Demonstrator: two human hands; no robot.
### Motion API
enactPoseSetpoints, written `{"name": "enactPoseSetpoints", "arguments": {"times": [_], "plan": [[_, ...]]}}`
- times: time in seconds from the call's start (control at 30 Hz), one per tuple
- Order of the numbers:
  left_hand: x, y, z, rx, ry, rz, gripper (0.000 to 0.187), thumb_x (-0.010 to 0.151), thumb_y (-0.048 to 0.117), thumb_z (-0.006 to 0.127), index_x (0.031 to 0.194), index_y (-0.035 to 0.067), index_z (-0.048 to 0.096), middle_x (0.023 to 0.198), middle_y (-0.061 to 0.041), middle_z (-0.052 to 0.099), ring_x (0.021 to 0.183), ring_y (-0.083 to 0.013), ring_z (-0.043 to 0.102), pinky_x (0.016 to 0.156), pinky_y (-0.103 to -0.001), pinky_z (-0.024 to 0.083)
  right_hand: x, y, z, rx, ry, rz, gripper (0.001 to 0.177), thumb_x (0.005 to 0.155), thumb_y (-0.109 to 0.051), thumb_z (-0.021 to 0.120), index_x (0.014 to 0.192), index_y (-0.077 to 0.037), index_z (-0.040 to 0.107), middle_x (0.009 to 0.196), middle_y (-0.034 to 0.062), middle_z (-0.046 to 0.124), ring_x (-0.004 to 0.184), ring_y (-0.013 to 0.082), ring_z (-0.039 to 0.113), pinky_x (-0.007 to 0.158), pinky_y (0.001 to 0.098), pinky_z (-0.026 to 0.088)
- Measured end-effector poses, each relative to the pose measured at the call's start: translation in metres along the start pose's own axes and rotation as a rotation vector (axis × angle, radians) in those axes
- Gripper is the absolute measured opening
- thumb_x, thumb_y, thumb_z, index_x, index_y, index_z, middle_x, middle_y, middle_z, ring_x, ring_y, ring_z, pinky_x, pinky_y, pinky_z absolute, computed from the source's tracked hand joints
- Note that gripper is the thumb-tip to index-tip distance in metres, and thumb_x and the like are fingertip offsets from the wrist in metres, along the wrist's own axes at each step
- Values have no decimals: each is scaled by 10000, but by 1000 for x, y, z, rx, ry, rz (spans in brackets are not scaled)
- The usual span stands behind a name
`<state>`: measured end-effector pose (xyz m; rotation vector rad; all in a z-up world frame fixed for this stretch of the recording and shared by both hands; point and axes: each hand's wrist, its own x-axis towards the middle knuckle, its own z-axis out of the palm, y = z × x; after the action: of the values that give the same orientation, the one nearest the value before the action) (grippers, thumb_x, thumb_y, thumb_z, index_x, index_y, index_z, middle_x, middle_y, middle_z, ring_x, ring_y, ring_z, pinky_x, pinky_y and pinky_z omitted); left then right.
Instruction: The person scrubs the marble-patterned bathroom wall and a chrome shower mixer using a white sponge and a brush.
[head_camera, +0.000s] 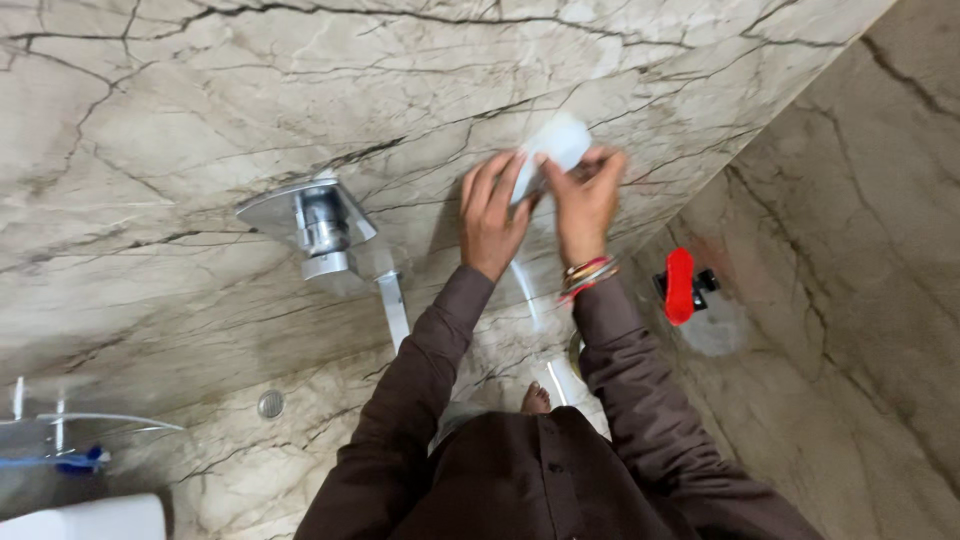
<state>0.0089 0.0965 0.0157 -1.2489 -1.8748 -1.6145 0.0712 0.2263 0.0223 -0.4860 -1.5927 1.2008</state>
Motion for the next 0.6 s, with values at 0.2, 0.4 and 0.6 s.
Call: {"name": "enactPoseSetpoints", "arguments": {"times": [0.2,0.4,0.6], "plan": [[17,18,-88,-18,-125,43,393,865,139,826,1229,79,692,1303,-87,649,1326,-331,566,1132,-436,458,-29,33,11,-318,240,-75,508,967,-84,836,1261,-37,425,1154,89,566,1016,174,582,870,329,533],[10,-5,-187,229,-324,0,274,889,173,793,1137,73,730,1256,-81,683,1304,-317,586,1110,-448,444,-134,148,57,111,310,731,500,777,-133,800,1016,-155,361,926,49,536,775,196,614,533,404,596],[35,-34,-219,88,-402,-57,365,894,89,799,1241,43,698,1304,-111,689,1211,-287,664,1029,-383,523,-66,116,36,133,513,36,427,925,-237,722,1225,-106,449,1150,-37,530,1081,74,566,874,250,500]]}}
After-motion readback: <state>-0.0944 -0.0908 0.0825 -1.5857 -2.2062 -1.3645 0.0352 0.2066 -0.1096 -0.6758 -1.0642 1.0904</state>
